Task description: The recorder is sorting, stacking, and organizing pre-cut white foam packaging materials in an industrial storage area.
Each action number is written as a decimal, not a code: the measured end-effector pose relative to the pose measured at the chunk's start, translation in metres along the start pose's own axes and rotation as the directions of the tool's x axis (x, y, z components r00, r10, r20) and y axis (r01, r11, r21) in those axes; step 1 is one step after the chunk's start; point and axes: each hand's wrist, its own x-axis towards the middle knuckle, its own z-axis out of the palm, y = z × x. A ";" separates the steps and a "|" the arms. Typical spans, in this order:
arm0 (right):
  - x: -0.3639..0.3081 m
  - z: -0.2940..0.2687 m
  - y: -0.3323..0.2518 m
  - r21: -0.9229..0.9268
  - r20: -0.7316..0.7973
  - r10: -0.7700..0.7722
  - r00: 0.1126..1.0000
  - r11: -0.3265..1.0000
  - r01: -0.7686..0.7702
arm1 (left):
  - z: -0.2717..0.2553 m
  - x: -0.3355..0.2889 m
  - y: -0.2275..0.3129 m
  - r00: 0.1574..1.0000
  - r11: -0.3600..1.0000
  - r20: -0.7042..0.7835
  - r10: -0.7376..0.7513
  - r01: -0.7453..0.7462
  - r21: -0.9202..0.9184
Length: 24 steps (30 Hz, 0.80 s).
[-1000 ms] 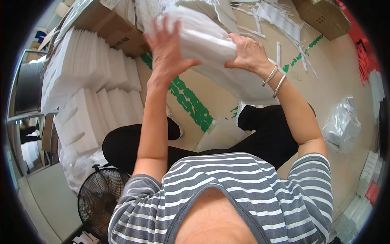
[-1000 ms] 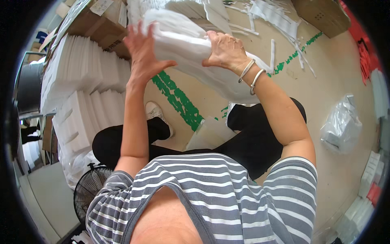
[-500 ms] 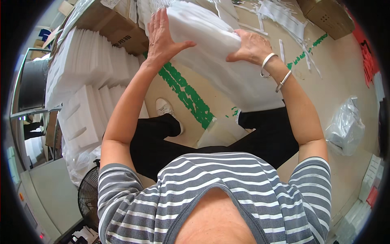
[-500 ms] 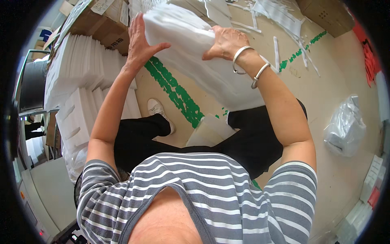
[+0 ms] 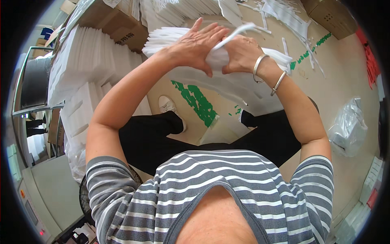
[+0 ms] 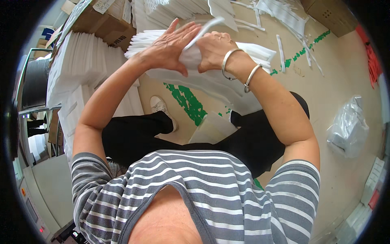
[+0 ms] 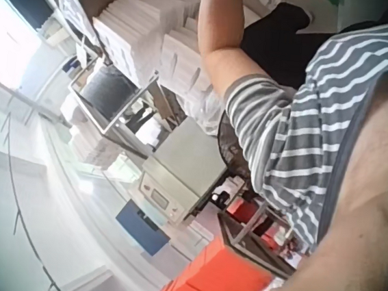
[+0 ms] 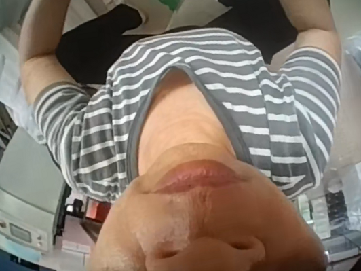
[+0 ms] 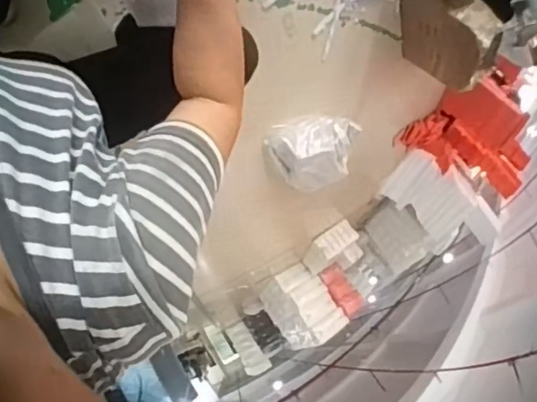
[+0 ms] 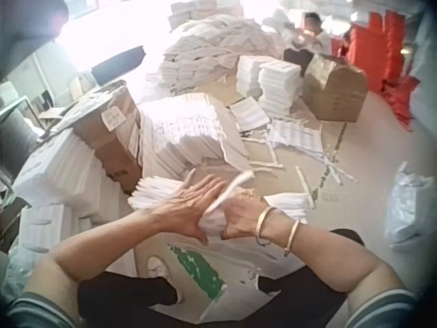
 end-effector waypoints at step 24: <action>-0.005 -0.026 0.015 0.988 -0.151 0.341 0.928 0.018 0.154 | 0.050 -0.037 -0.020 0.450 -0.309 0.409 -0.794 0.281 -0.909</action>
